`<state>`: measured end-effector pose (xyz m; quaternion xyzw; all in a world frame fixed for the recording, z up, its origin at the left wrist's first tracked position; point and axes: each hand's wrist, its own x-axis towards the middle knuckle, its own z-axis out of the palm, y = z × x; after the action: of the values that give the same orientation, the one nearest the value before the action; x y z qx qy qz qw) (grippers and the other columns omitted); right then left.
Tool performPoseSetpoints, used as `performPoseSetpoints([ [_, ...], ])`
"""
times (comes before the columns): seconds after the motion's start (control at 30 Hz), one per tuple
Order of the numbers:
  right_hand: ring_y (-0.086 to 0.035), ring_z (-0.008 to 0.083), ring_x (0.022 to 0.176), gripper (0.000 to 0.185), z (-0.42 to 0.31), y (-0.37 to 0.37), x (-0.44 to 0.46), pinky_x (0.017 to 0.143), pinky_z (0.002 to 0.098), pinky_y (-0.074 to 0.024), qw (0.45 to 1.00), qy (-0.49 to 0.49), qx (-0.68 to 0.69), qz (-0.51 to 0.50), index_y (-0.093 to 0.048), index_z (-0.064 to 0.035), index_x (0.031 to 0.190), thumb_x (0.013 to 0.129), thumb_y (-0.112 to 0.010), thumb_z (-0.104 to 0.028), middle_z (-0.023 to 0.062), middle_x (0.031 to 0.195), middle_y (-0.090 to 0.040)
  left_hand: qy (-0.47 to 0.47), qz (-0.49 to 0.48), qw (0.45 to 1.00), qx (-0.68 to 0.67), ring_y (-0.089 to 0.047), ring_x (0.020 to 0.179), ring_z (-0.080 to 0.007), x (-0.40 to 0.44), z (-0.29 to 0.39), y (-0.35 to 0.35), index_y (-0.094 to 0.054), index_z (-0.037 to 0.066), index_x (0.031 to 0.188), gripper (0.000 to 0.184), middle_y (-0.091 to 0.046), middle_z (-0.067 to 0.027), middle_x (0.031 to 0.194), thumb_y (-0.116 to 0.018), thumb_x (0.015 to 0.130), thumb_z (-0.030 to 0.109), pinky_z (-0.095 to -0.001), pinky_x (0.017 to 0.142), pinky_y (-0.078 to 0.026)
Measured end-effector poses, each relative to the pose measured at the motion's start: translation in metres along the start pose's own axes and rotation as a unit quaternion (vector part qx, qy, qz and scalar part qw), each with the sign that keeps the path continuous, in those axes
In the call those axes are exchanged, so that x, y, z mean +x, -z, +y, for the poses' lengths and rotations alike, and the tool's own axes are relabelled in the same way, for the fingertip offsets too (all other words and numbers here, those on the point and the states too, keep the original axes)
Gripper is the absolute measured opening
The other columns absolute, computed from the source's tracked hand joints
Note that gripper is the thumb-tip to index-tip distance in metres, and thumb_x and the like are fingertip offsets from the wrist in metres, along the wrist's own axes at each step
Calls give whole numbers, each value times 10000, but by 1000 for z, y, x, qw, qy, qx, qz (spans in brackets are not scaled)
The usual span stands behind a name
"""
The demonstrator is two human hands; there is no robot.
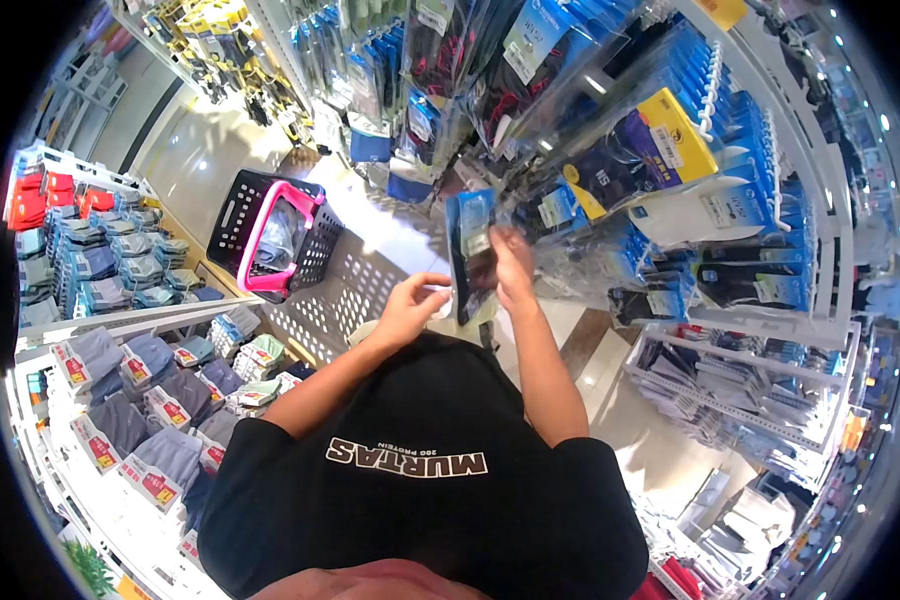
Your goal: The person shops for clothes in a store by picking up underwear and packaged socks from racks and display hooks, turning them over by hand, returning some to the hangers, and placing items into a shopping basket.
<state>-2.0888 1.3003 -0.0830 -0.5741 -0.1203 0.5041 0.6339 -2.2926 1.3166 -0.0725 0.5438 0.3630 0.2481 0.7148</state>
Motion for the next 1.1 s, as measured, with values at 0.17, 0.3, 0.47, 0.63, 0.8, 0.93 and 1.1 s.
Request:
performPoseSetpoints([
  [0.17,-528,72,747,205,-12,20,44,687,228,-419,960,213,-152,97,-587,-7,986,942,-655,-195,6,827,-608,76,53,995,-36,-588,774,-76,2,-21,18,-635,22,1110,242,-665,-37,880,-653,924,176,-221,679,-474],
  [0.3,-473,56,718,215,-28,8,49,664,232,-388,938,256,-199,127,-589,-13,945,961,-637,-222,-14,806,-576,93,44,994,-37,-581,749,-67,-4,-12,23,-634,14,1104,237,-662,-32,866,-649,932,177,-212,671,-471],
  [0.47,-446,64,700,240,-18,10,69,643,240,-376,917,312,-225,107,-576,-4,929,962,-632,-235,-14,781,-545,78,37,995,-57,-595,760,-74,-3,-38,26,-632,1,1099,233,-661,-30,887,-642,943,173,-216,676,-481],
  [0.63,-459,78,717,236,-5,22,81,646,251,-381,896,321,-278,127,-570,5,953,963,-615,-227,-8,790,-546,102,26,992,-76,-600,781,-61,-4,-36,31,-630,30,1078,203,-647,-6,896,-634,953,189,-206,685,-489],
  [0.8,-585,148,881,290,-11,11,61,788,290,-474,909,288,-247,170,-555,-2,1129,922,-663,-174,68,967,-607,114,34,990,-78,-636,808,-105,-7,-31,35,-624,0,1082,266,-668,-38,939,-635,942,225,-250,716,-497],
  [0.93,-570,135,920,337,-34,-7,52,813,279,-473,919,355,-158,72,-539,-5,1177,918,-678,-172,53,1028,-593,113,21,991,-71,-637,793,-101,-4,-38,37,-628,0,1088,271,-677,-37,951,-639,939,227,-244,703,-493],
  [1.1,-578,143,980,397,-120,-70,22,850,290,-477,894,434,-102,45,-536,10,1225,911,-692,-177,68,1053,-616,106,3,993,-50,-626,759,-78,-1,-38,35,-633,15,1120,252,-662,-27,936,-640,949,200,-214,647,-493],
])
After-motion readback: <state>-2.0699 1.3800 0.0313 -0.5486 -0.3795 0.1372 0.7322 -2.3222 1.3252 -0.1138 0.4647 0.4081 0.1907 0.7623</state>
